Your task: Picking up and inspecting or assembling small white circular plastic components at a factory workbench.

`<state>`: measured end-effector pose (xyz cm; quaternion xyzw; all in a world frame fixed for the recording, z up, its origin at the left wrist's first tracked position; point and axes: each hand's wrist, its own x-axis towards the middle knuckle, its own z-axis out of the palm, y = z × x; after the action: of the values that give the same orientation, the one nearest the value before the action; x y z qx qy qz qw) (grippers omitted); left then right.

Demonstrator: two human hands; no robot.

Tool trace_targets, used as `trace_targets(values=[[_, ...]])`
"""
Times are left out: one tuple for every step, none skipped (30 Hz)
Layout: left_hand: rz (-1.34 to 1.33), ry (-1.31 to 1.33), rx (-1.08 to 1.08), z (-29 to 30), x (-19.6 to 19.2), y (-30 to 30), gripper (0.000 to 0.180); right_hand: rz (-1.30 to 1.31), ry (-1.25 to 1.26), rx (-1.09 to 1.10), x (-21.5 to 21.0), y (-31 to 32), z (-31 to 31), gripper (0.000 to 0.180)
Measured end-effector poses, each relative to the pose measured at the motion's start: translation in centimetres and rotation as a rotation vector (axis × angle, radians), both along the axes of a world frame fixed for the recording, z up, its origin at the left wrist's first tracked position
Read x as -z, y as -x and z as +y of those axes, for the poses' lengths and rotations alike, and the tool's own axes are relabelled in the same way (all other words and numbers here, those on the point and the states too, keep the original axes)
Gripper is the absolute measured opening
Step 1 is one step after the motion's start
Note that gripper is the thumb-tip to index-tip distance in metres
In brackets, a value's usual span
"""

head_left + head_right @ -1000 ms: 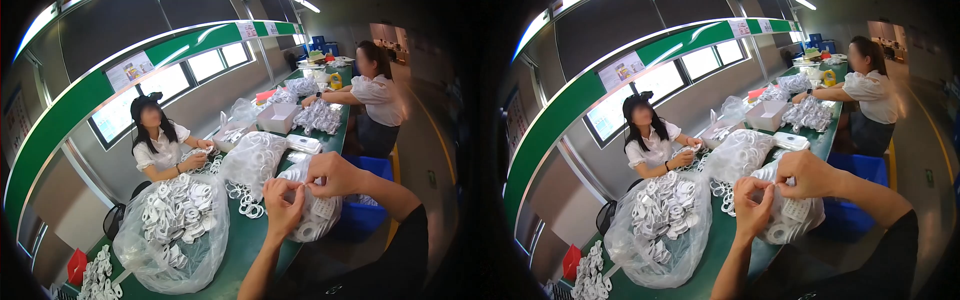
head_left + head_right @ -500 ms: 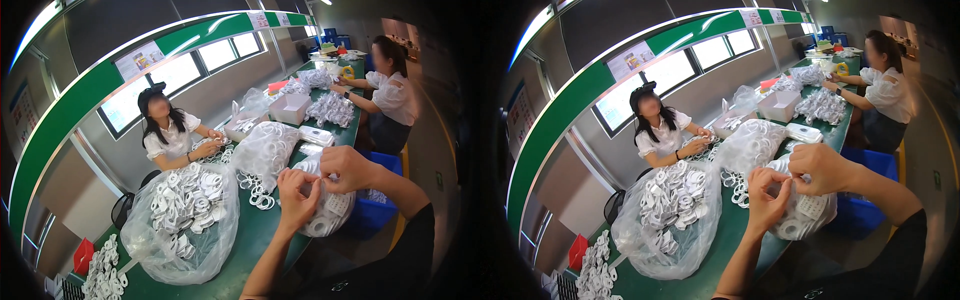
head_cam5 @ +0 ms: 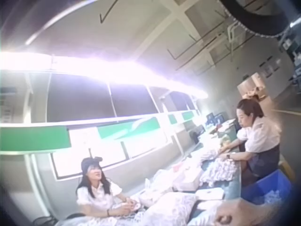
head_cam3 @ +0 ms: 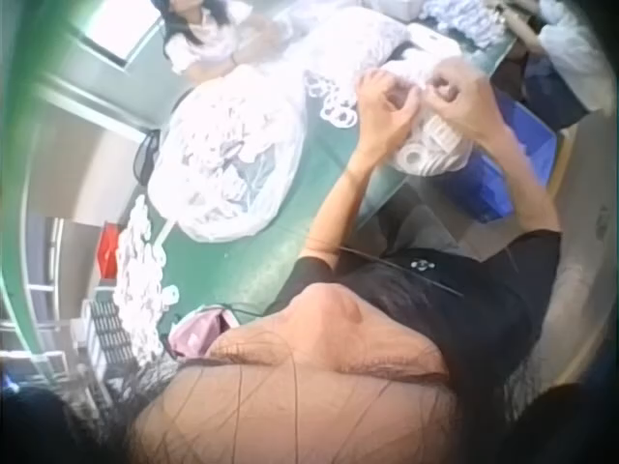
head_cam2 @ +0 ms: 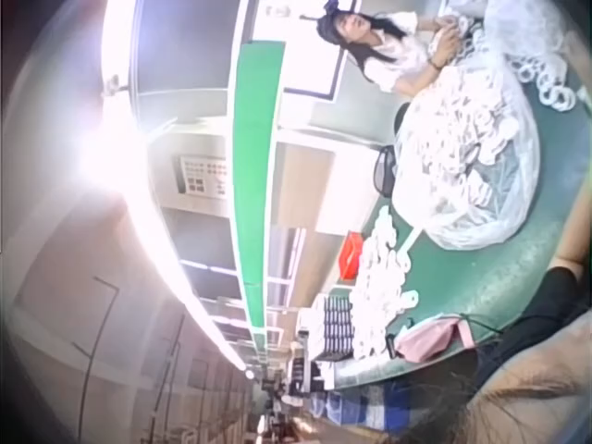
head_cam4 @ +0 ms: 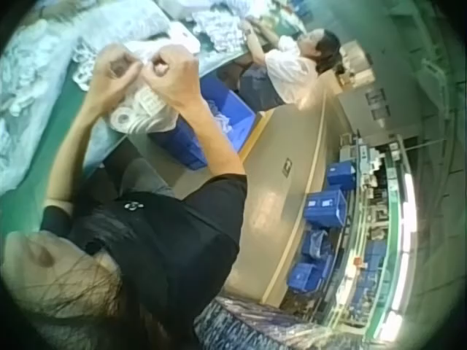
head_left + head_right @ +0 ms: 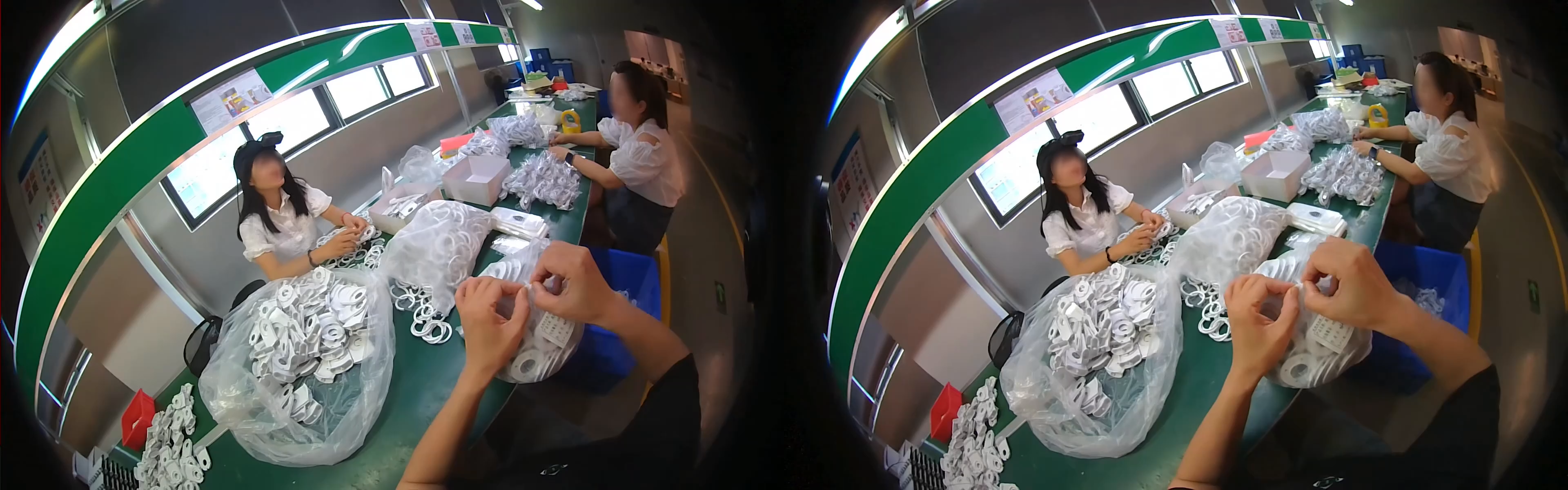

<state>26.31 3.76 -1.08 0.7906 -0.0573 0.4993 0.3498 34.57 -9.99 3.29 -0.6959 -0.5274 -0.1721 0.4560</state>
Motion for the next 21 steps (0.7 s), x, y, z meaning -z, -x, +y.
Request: trace_targets(values=[[0.001, -0.016, -0.02, 0.0, -0.1, 0.0, 0.007, -0.005, 0.003, 0.001, -0.3, -0.2, -0.2, 0.009], [-0.004, -0.013, -0.019, -0.1, -0.2, 0.0, 0.007, -0.153, 0.052, -0.012, -0.6, -0.3, -0.3, 0.007], [-0.006, -0.022, -0.032, -0.2, -0.2, 0.0, 0.007, -0.3, 0.102, -0.026, -0.9, -0.4, -0.5, 0.006], [-0.005, -0.032, -0.045, -0.2, -0.2, 0.0, 0.007, -0.3, 0.103, -0.025, -1.2, -0.4, -0.7, 0.006], [-0.005, -0.031, -0.045, -0.3, -0.1, 0.0, 0.007, -0.334, 0.192, -0.023, -1.6, -0.3, -0.9, 0.007], [-0.005, -0.04, -0.049, -0.4, -0.2, 0.0, 0.007, -0.368, 0.281, -0.021, -2.0, -0.3, -1.1, 0.008], [-0.005, -0.052, -0.049, -0.5, -0.1, -0.1, 0.006, -0.366, 0.282, -0.018, -2.4, -0.4, -1.2, 0.008], [-0.003, -0.052, -0.047, -0.5, -0.1, -0.1, 0.006, -0.334, 0.354, -0.056, -3.0, -0.7, -1.2, 0.009], [-0.011, -0.062, -0.041, -0.6, -0.1, 0.0, 0.006, -0.301, 0.425, -0.095, -3.5, -0.9, -1.1, 0.01], [-0.021, -0.072, -0.04, -0.6, -0.2, -0.1, 0.006, -0.302, 0.425, -0.096, -4.0, -1.3, -1.0, 0.01], [-0.021, -0.072, -0.041, -0.5, -0.1, 0.0, 0.006, -0.213, 0.488, -0.15, -4.4, -1.7, -0.8, 0.011], [-0.024, -0.077, -0.047, -0.4, 0.0, 0.0, 0.006, -0.124, 0.549, -0.204, -4.6, -1.8, -0.5, 0.013], [-0.033, -0.08, -0.032, -0.5, -0.1, -0.1, 0.007, -0.125, 0.552, -0.181, -4.7, -1.8, -0.7, 0.013], [-0.03, -0.09, -0.029, -0.5, 0.0, -0.2, 0.007, -0.162, 0.54, -0.213, -4.6, -2.1, -0.7, 0.014], [-0.028, -0.101, -0.025, -0.4, -0.1, -0.2, 0.007, -0.198, 0.528, -0.243, -4.3, -2.6, -0.7, 0.016], [-0.01, -0.111, -0.017, -0.6, -0.2, -0.2, 0.007, -0.24, 0.552, -0.249, -3.9, -3.0, -0.8, 0.014], [-0.007, -0.118, -0.024, -0.3, -0.2, 0.0, 0.007, -0.251, 0.518, -0.27, -3.4, -3.2, -0.4, 0.014], [-0.004, -0.127, -0.031, -0.1, -0.2, 0.0, 0.007, -0.262, 0.484, -0.29, -3.0, -3.2, 0.0, 0.014], [0.006, -0.124, -0.031, -0.1, -0.1, 0.0, 0.007, -0.273, 0.402, -0.294, -2.2, -3.2, 0.3, 0.014], [0.004, -0.122, -0.024, 0.0, -0.1, 0.1, 0.007, -0.261, 0.341, -0.258, -1.9, -2.7, 0.4, 0.015], [0.003, -0.119, -0.018, -0.1, -0.1, 0.0, 0.007, -0.25, 0.279, -0.222, -1.4, -2.3, 0.5, 0.016]])
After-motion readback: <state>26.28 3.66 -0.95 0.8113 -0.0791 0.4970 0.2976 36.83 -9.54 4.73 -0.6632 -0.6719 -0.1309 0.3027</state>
